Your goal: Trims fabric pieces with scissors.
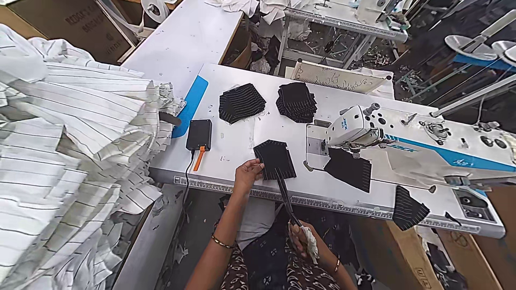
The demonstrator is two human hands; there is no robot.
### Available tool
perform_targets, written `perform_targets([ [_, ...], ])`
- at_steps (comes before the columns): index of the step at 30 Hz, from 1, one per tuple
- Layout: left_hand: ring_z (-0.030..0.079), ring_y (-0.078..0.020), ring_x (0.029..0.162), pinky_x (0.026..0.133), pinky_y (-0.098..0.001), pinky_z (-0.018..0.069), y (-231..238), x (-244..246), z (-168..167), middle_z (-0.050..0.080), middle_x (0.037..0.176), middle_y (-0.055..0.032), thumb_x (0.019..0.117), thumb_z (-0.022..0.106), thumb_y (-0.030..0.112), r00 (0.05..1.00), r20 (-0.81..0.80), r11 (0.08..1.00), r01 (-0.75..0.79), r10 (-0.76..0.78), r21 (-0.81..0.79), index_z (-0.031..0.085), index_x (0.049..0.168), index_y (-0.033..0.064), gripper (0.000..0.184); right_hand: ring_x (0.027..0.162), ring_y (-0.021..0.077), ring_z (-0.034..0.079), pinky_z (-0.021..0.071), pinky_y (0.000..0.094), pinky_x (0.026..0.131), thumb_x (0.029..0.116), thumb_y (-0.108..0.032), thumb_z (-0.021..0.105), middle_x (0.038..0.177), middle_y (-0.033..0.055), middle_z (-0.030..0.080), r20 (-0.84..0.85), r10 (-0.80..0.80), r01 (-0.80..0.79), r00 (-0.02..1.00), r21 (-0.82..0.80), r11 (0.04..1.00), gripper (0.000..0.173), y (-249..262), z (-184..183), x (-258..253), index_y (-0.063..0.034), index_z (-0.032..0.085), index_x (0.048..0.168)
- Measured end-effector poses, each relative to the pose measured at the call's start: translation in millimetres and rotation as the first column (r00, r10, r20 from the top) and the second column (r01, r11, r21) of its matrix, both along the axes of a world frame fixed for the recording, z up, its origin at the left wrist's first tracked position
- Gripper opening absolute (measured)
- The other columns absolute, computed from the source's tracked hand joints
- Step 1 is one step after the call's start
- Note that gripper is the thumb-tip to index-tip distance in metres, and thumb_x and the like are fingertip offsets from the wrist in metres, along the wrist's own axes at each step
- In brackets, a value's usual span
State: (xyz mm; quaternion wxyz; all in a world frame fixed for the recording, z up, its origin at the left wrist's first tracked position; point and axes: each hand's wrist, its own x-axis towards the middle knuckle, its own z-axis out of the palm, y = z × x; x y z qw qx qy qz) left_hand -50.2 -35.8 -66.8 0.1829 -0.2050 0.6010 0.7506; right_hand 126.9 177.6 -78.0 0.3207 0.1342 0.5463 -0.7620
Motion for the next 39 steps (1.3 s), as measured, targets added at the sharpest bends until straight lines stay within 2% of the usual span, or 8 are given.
perform_targets([
  [3,0.070,-0.0118,0.071,0.068,-0.0262,0.0582,4.9,4.3,-2.1,0.074,0.090,-0.0106,0.0952,0.067,-0.002,0.999,-0.030,0.999,-0.032,0.032,-0.003,0.053,0.136,-0.0053,0.043,0.050,-0.0027,0.051,0.0432,0.0136,0.048,0.0895,-0.063,0.068,0.062,-0.0134,0.053,0.003,0.056,-0.056,0.998,0.034,0.998,0.045,5.2,0.2,7.3,-0.0191,0.056,0.090],
  [5,0.072,-0.0133,0.073,0.071,-0.0279,0.0600,8.0,7.8,-3.3,0.074,0.091,-0.0125,0.0948,0.065,-0.005,0.998,-0.062,1.000,-0.021,0.020,-0.019,0.049,0.140,-0.0064,0.048,0.050,-0.0036,0.050,0.0431,0.0136,0.048,0.0915,-0.058,0.067,0.061,-0.0147,0.053,-0.003,0.089,-0.088,0.996,0.073,0.993,0.040,4.8,2.9,8.3,-0.0196,0.056,0.091],
  [8,0.073,-0.0146,0.075,0.073,-0.0291,0.0612,13.0,12.5,-2.9,0.074,0.092,-0.0133,0.0933,0.067,-0.006,0.995,-0.090,0.999,-0.037,0.034,-0.039,0.050,0.137,-0.0077,0.047,0.049,-0.0032,0.049,0.0422,0.0145,0.049,0.0901,-0.058,0.070,0.060,-0.0141,0.051,-0.015,0.115,-0.112,0.993,0.114,0.987,0.042,1.0,4.0,3.9,-0.0191,0.055,0.089],
  [19,0.070,-0.0120,0.066,0.066,-0.0268,0.0604,21.6,20.7,-5.1,0.070,0.082,-0.0086,0.0889,0.072,-0.006,0.973,-0.157,0.983,-0.180,0.171,-0.045,0.049,0.127,-0.0092,0.045,0.052,-0.0015,0.050,0.0438,0.0174,0.052,0.0913,-0.053,0.070,0.061,-0.0128,0.051,-0.042,0.126,-0.113,0.991,0.227,0.967,0.038,-8.8,0.3,-6.5,-0.0175,0.055,0.091],
  [24,0.072,-0.0130,0.074,0.072,-0.0282,0.0613,22.6,27.2,-6.2,0.073,0.090,-0.0109,0.0929,0.066,-0.007,0.975,-0.173,0.988,-0.147,0.137,-0.042,0.049,0.131,-0.0094,0.042,0.051,-0.0008,0.046,0.0410,0.0195,0.051,0.0905,-0.055,0.070,0.061,-0.0125,0.046,-0.039,0.137,-0.119,0.990,0.313,0.942,0.041,-8.0,-1.5,-8.1,-0.0176,0.055,0.087],
  [29,0.071,-0.0111,0.072,0.070,-0.0263,0.0602,23.0,30.7,-7.8,0.073,0.089,-0.0098,0.0921,0.067,-0.007,0.973,-0.152,0.982,-0.184,0.176,-0.044,0.046,0.132,-0.0094,0.045,0.048,-0.0005,0.044,0.0386,0.0200,0.049,0.0908,-0.051,0.072,0.057,-0.0118,0.045,-0.029,0.140,-0.120,0.990,0.366,0.923,0.039,-6.1,1.5,-5.7,-0.0166,0.055,0.081],
  [34,0.072,-0.0115,0.073,0.071,-0.0267,0.0603,23.9,31.9,-10.4,0.073,0.088,-0.0091,0.0921,0.067,-0.007,0.965,-0.169,0.978,-0.207,0.200,-0.021,0.047,0.130,-0.0083,0.043,0.047,0.0000,0.045,0.0386,0.0199,0.049,0.0923,-0.047,0.071,0.056,-0.0109,0.046,-0.025,0.143,-0.125,0.989,0.359,0.925,0.037,-5.8,1.6,-1.0,-0.0158,0.056,0.079],
  [39,0.071,-0.0112,0.071,0.069,-0.0263,0.0597,26.3,32.2,-10.1,0.072,0.086,-0.0082,0.0910,0.067,-0.009,0.963,-0.164,0.976,-0.216,0.215,0.015,0.049,0.128,-0.0078,0.041,0.048,-0.0011,0.050,0.0421,0.0180,0.048,0.0926,-0.051,0.070,0.057,-0.0110,0.051,-0.051,0.099,-0.081,0.994,0.282,0.956,0.039,-6.7,1.9,0.6,-0.0167,0.057,0.079],
])
